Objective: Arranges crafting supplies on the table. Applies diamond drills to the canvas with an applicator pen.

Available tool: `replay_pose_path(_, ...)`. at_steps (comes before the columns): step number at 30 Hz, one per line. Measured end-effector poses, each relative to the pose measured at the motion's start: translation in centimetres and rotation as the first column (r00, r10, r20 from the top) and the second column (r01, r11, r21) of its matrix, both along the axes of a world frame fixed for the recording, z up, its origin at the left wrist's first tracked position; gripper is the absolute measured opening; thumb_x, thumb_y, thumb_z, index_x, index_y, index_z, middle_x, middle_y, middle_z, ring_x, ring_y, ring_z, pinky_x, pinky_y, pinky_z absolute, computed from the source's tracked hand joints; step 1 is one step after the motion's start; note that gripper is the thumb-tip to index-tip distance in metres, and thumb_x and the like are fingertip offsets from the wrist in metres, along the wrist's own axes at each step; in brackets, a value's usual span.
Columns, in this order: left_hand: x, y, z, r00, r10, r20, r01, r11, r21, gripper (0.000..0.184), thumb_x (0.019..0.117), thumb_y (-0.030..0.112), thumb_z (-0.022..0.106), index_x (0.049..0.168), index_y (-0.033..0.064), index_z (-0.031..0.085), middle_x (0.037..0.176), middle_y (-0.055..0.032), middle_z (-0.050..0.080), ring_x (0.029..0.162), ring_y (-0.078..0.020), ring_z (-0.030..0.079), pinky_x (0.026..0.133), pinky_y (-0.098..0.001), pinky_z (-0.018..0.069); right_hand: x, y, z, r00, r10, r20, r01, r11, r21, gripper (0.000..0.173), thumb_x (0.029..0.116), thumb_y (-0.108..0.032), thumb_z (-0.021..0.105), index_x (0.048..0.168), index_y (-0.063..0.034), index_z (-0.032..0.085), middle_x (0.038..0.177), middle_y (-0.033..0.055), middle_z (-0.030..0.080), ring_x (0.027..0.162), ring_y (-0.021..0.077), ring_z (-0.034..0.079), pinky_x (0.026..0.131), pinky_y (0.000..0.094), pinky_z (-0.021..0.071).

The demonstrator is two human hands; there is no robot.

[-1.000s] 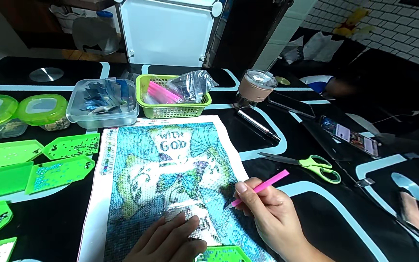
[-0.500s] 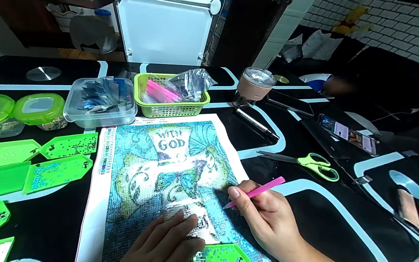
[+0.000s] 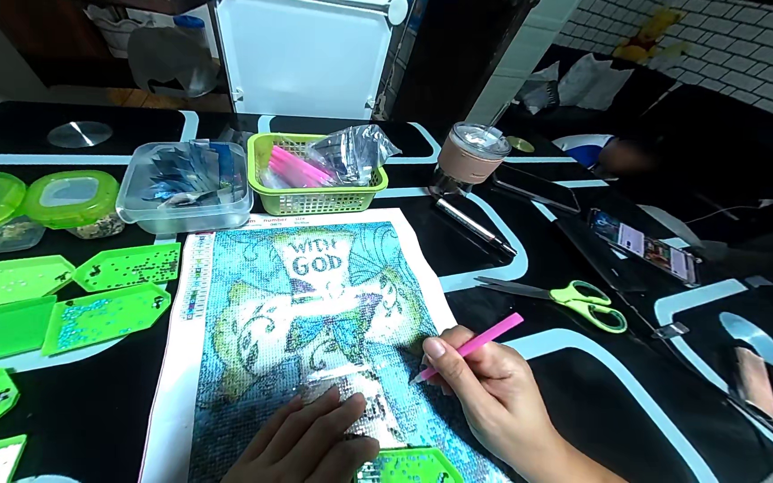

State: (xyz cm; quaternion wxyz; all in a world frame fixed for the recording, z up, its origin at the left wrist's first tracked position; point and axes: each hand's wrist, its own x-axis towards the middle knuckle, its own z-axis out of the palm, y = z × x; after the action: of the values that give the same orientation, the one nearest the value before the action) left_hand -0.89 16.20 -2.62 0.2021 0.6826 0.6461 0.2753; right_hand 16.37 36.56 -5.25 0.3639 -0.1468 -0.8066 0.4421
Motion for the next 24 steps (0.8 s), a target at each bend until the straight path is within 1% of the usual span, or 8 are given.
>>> replay_pose_path(9,-0.02,0.04,0.09,1.000,0.000,-0.005,0.000,1.000,-0.009,0.044,0.0959,0.042,0.069,0.126,0.0100,0.070,0.147,-0.0135,0.060,0.140,-0.0340,0.052,0.118,-0.0517,0.0355,-0.10,0.15,0.06,1.000,0.012,0.019,-0.012,1.000,0.027,0.029,0.1081,-0.020,0.053,0.085,-0.0058,0.064,0.071,-0.0035,0.062,0.066,-0.0025,0.060,0.060,0.0127,0.0499)
replay_pose_path(11,-0.02,0.02,0.12,1.000,0.000,0.003,0.000,1.000,-0.009,0.043,0.0960,0.041,0.069,0.126,0.0096,0.070,0.147,-0.0141,0.060,0.140,-0.0346,0.052,0.118,-0.0522,0.0356,-0.05,0.11,0.07,1.000,0.008,0.007,-0.009,1.000,0.011,0.029,0.1081,-0.020,0.053,0.086,-0.0057,0.065,0.072,-0.0037,0.063,0.067,-0.0025,0.061,0.061,0.0127,0.0509)
replay_pose_path(15,-0.02,0.01,0.02,1.000,0.002,0.007,-0.002,1.000,-0.002,0.044,0.0957,0.042,0.070,0.126,0.0097,0.070,0.146,-0.0144,0.060,0.140,-0.0348,0.052,0.118,-0.0524,0.0356,0.02,0.02,0.04,0.999,-0.028,-0.047,0.026,0.998,-0.051,0.026,0.1079,-0.020,0.053,0.088,-0.0089,0.067,0.076,-0.0053,0.066,0.070,-0.0021,0.064,0.063,0.0135,0.0542)
replay_pose_path(19,-0.04,0.00,0.02,1.000,0.002,0.010,-0.002,1.000,-0.001,0.044,0.0957,0.042,0.070,0.125,0.0096,0.070,0.147,-0.0138,0.060,0.141,-0.0339,0.052,0.118,-0.0522,0.0353,-0.07,0.03,-0.13,1.000,-0.017,-0.025,0.016,1.000,-0.024,0.026,0.1074,-0.018,0.054,0.087,-0.0072,0.066,0.074,-0.0046,0.064,0.068,-0.0026,0.062,0.062,0.0129,0.0521)
replay_pose_path(24,-0.04,-0.01,0.15,1.000,-0.001,0.005,0.001,1.000,-0.008,0.044,0.0959,0.042,0.069,0.125,0.0095,0.070,0.147,-0.0141,0.060,0.141,-0.0346,0.052,0.118,-0.0525,0.0353,-0.07,-0.07,-0.07,1.000,-0.029,0.009,0.028,0.998,0.048,0.028,0.1080,-0.020,0.053,0.087,-0.0060,0.065,0.073,-0.0037,0.063,0.067,-0.0029,0.061,0.062,0.0124,0.0518)
